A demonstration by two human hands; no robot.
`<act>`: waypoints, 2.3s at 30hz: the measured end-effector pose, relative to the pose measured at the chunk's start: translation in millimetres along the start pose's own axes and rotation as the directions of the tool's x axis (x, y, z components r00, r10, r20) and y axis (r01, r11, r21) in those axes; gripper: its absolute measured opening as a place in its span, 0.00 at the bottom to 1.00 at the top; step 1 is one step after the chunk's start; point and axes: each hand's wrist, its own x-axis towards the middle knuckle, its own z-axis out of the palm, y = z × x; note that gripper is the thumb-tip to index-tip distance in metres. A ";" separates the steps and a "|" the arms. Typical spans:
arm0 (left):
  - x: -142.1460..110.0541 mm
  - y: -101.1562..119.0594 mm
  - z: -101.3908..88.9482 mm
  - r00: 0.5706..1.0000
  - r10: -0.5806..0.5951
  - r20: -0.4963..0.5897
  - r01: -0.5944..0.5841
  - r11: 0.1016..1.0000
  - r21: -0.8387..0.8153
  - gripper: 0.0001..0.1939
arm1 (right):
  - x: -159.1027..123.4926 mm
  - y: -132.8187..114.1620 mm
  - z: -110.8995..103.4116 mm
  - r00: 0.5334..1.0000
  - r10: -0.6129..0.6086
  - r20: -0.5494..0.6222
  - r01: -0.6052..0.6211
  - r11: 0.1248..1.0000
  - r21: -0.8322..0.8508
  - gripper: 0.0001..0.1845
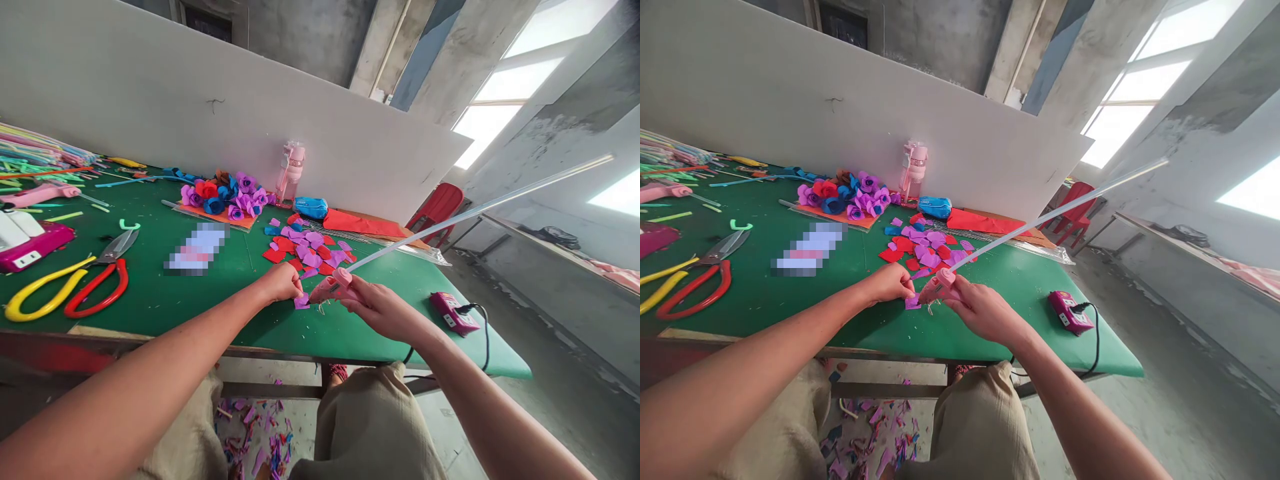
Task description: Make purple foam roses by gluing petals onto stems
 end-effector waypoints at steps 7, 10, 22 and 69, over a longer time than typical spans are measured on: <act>-0.1 -1.5 -0.1 1.000 0.000 -0.014 0.000 1.000 -0.009 0.02 | -0.2 1.5 0.4 1.000 0.000 -0.016 0.000 1.000 0.018 0.18; -0.1 -1.6 -0.3 1.000 -0.005 -0.011 0.005 1.000 -0.019 0.02 | -0.3 3.1 1.1 1.000 0.010 -0.017 -0.010 1.000 0.018 0.18; -0.3 -1.8 -0.3 1.000 -0.008 0.002 0.008 0.999 -0.041 0.02 | -3.5 3.8 -2.4 0.999 0.022 -0.028 -0.019 0.994 0.109 0.16; -46.1 26.1 -25.9 0.987 0.140 0.074 -0.081 0.849 -0.523 0.14 | -3.1 31.1 22.2 0.838 0.382 -0.389 -0.217 0.889 0.403 0.24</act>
